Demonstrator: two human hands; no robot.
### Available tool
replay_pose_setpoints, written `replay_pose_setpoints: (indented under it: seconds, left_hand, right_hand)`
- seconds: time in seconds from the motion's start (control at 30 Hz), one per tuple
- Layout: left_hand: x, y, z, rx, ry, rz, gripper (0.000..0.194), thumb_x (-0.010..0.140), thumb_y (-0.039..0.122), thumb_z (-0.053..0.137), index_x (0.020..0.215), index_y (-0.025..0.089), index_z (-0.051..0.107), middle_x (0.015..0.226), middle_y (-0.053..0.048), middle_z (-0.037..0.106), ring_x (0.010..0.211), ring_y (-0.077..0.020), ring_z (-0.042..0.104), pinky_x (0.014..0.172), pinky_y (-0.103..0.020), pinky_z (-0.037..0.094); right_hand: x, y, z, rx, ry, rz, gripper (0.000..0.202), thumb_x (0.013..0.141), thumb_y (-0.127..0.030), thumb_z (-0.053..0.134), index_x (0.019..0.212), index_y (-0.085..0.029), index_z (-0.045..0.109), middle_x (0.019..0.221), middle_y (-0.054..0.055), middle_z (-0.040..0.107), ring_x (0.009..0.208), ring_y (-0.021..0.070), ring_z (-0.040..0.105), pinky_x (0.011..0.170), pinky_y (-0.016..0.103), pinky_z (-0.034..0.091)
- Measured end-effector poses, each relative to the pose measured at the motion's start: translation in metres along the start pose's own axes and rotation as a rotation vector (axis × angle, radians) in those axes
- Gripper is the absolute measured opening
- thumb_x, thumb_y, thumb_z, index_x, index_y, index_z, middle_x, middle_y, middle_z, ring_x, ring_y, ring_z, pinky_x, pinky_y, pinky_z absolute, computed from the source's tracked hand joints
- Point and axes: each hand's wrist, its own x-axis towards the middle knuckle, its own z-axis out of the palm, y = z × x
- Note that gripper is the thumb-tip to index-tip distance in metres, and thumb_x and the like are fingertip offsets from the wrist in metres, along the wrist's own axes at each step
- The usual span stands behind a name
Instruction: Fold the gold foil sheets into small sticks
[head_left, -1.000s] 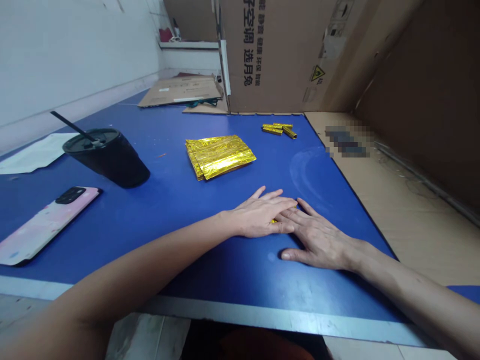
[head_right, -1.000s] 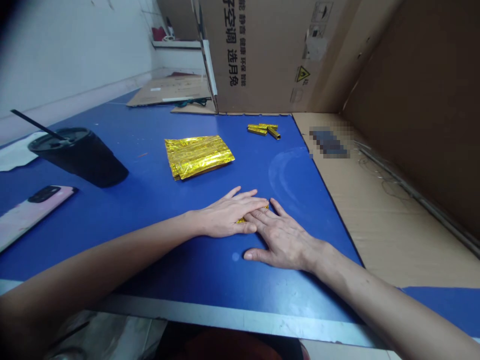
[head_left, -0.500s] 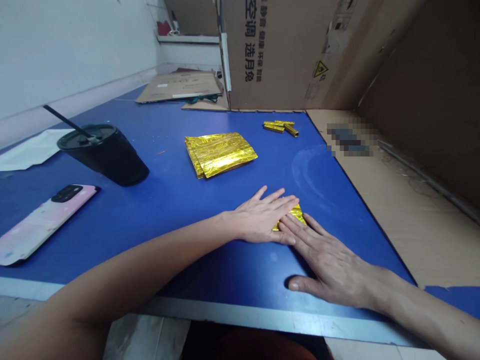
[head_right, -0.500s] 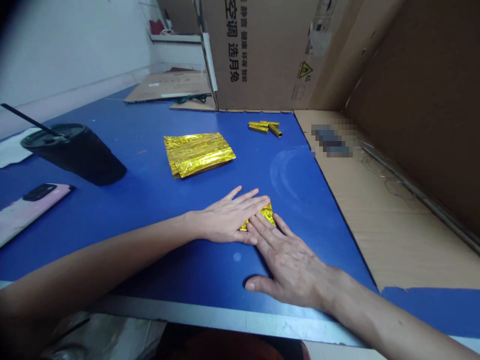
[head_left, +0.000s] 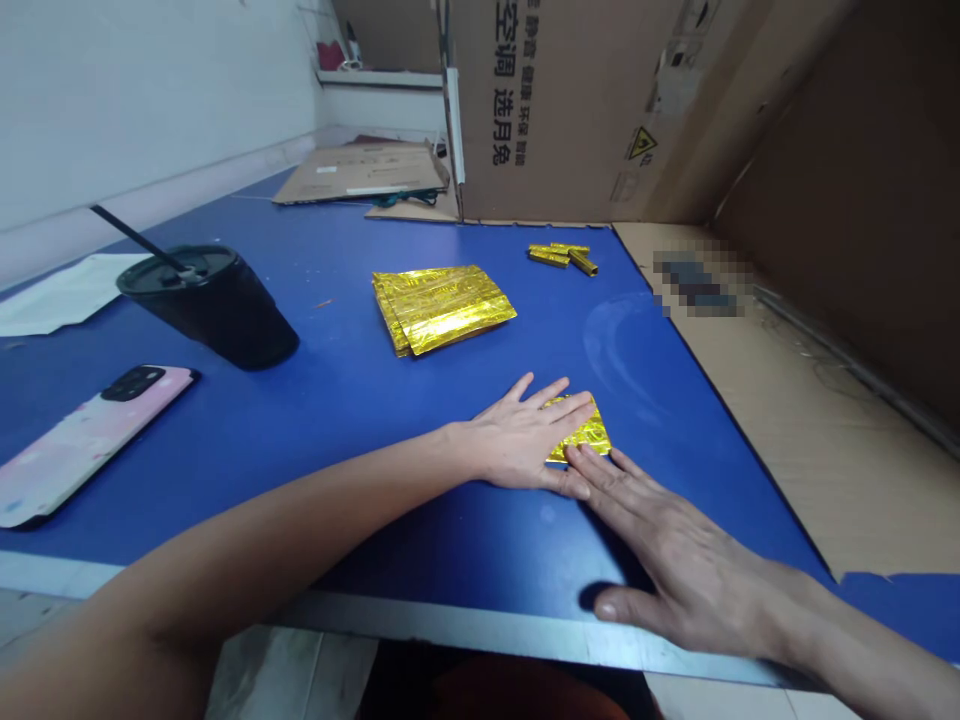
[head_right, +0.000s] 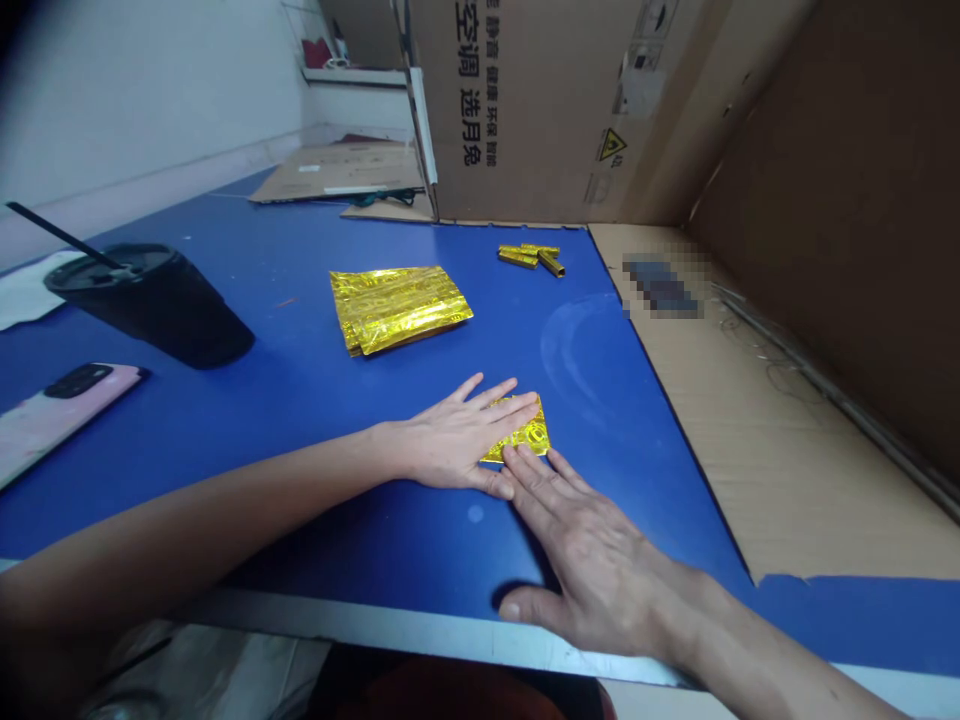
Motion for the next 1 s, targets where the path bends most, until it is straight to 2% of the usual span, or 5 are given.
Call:
replay_pose_setpoints:
  seconds: [0.43, 0.67, 0.8, 0.9, 1.0]
  left_hand:
    - [0.001, 0.000, 0.003, 0.004, 0.025, -0.016, 0.086, 0.074, 0.072, 0.023, 0.138, 0.016, 0.011, 0.144, -0.008, 0.012, 0.132, -0.0272, 0.001, 0.103, -0.051, 0.001]
    - [-0.002, 0.000, -0.003, -0.013, 0.067, -0.056, 0.083, 0.075, 0.070, 0.027, 0.137, 0.017, 0.012, 0.144, -0.010, 0.012, 0.132, -0.0281, 0.005, 0.102, -0.053, 0.007]
    - [-0.015, 0.004, -0.013, 0.013, 0.234, -0.095, 0.090, 0.067, 0.072, 0.042, 0.132, 0.013, 0.025, 0.140, -0.017, 0.021, 0.128, -0.0293, 0.020, 0.101, -0.048, 0.017]
    - [-0.027, 0.010, -0.018, 0.038, 0.365, -0.132, 0.073, 0.066, 0.063, 0.055, 0.116, 0.010, 0.043, 0.121, -0.017, 0.044, 0.112, -0.0267, 0.041, 0.092, -0.039, 0.033]
    - [-0.034, 0.016, -0.015, 0.077, 0.355, -0.138, 0.039, 0.076, 0.045, 0.056, 0.096, 0.012, 0.053, 0.096, -0.009, 0.055, 0.091, -0.0208, 0.051, 0.079, -0.033, 0.041]
  right_hand:
    - [-0.010, 0.020, 0.005, -0.149, 0.133, 0.065, 0.076, 0.080, -0.050, 0.044, 0.139, -0.014, 0.012, 0.140, 0.015, 0.023, 0.128, 0.0277, 0.020, 0.101, 0.054, 0.022]
    - [-0.002, 0.021, -0.002, -0.170, 0.216, 0.063, 0.051, 0.085, -0.039, 0.042, 0.131, -0.019, 0.037, 0.131, 0.012, 0.043, 0.121, 0.0258, 0.037, 0.098, 0.053, 0.029]
    - [0.009, 0.029, -0.013, -0.150, 0.368, 0.032, 0.034, 0.086, -0.026, 0.042, 0.117, -0.020, 0.052, 0.120, 0.009, 0.056, 0.110, 0.0226, 0.050, 0.092, 0.046, 0.039]
    - [0.018, 0.032, -0.018, -0.111, 0.414, 0.019, 0.028, 0.086, -0.022, 0.041, 0.107, -0.019, 0.059, 0.107, 0.009, 0.062, 0.094, 0.0199, 0.057, 0.082, 0.039, 0.047]
    - [0.027, 0.034, -0.019, -0.111, 0.386, -0.003, 0.027, 0.087, -0.021, 0.039, 0.102, -0.017, 0.061, 0.099, 0.010, 0.063, 0.086, 0.0192, 0.057, 0.076, 0.036, 0.048]
